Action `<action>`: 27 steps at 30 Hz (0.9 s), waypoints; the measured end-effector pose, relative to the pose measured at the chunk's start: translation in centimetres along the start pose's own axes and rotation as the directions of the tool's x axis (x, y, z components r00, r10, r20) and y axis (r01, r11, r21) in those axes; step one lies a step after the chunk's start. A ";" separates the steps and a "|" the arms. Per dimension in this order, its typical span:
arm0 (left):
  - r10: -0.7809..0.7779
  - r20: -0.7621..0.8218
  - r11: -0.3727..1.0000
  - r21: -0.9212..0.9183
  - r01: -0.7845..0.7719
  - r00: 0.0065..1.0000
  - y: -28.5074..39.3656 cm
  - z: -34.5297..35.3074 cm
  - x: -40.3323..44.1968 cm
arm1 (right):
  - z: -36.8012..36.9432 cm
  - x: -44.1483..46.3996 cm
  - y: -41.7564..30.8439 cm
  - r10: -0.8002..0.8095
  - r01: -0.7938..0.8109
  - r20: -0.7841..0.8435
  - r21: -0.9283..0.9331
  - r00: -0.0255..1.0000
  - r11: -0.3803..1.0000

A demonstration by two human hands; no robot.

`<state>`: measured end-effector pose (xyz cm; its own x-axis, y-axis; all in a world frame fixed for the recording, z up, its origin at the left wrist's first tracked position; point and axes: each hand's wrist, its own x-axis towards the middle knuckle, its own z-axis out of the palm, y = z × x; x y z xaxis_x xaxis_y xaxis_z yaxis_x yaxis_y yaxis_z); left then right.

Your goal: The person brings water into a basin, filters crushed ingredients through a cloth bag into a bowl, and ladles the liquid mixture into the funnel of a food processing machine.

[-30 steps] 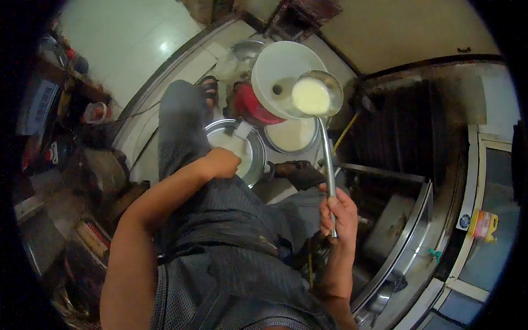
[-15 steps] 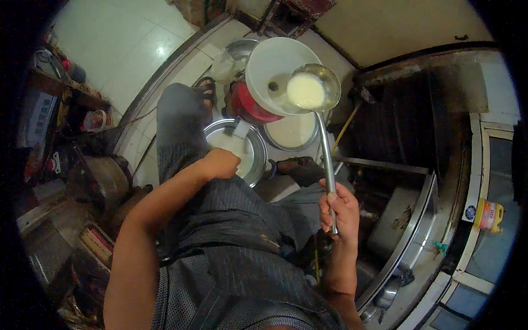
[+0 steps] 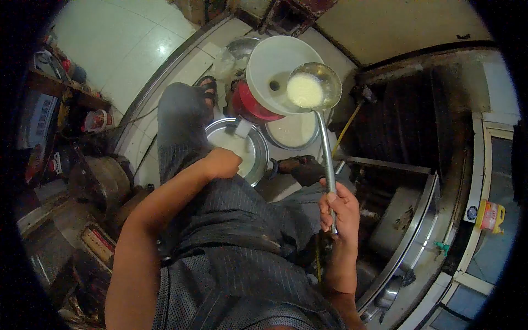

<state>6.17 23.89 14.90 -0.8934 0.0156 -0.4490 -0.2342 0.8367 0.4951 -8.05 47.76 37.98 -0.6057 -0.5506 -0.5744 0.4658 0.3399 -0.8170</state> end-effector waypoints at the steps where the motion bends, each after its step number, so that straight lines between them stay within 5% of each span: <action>1: 0.000 0.000 1.000 0.000 0.000 1.000 0.0 0.1 0.0 | 0.0 0.0 0.0 0.000 0.000 0.000 0.000 1.000 1.000; 27: -0.001 -0.015 1.000 0.000 0.001 1.000 -0.1 0.3 0.3 | 0.1 0.4 0.4 -0.004 0.003 -0.023 -0.050 1.000 0.999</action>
<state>6.04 23.99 14.47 -0.8987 0.0068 -0.4385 -0.2352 0.8365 0.4950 -8.05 47.63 37.41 -0.6225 -0.5343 -0.5719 0.4313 0.3756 -0.8203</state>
